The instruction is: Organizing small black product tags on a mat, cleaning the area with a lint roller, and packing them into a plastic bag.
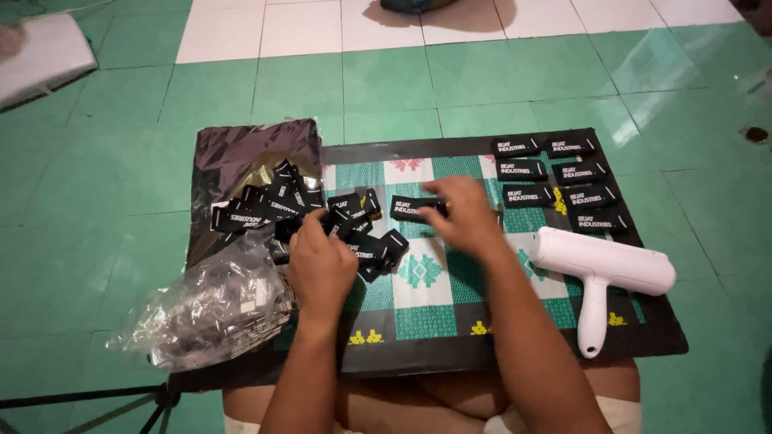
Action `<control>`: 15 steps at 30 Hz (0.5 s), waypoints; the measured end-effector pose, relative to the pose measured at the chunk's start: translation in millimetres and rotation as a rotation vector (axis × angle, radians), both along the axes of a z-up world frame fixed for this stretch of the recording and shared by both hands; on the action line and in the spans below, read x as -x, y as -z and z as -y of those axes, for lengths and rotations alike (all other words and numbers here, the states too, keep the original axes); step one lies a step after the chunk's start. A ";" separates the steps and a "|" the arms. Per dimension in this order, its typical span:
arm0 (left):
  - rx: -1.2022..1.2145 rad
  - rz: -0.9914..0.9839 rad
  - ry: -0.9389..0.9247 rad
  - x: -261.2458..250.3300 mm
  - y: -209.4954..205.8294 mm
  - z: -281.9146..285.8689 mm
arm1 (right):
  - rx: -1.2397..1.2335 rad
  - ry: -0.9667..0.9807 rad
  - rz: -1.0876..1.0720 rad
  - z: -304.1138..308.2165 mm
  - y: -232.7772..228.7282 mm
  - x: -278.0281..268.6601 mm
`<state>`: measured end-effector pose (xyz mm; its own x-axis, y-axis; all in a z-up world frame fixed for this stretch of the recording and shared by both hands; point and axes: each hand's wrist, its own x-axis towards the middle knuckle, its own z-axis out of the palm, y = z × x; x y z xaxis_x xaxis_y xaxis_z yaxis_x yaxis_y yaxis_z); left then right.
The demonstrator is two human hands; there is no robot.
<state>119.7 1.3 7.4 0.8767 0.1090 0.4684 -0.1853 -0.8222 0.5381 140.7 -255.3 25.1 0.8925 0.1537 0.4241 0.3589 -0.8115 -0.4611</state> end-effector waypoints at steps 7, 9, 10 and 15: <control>-0.102 0.110 -0.023 -4.8 8.5 2.2 | 0.281 0.220 -0.457 48.8 -16.9 12.1; -0.213 0.172 -0.076 -2.7 1.7 7.2 | 0.292 0.230 -0.500 48.2 -17.5 11.5; -0.212 0.176 -0.076 -2.3 -3.9 12.4 | 0.292 0.231 -0.496 46.3 -20.2 13.4; -0.239 0.246 0.324 -7.3 -17.9 60.7 | 0.181 0.238 -0.645 32.7 -41.3 23.8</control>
<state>127.0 -59.5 25.3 0.7074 -0.2887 0.6452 -0.5515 -0.7964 0.2483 116.9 -288.0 66.4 0.9752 -0.0583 -0.2137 -0.1366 -0.9178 -0.3729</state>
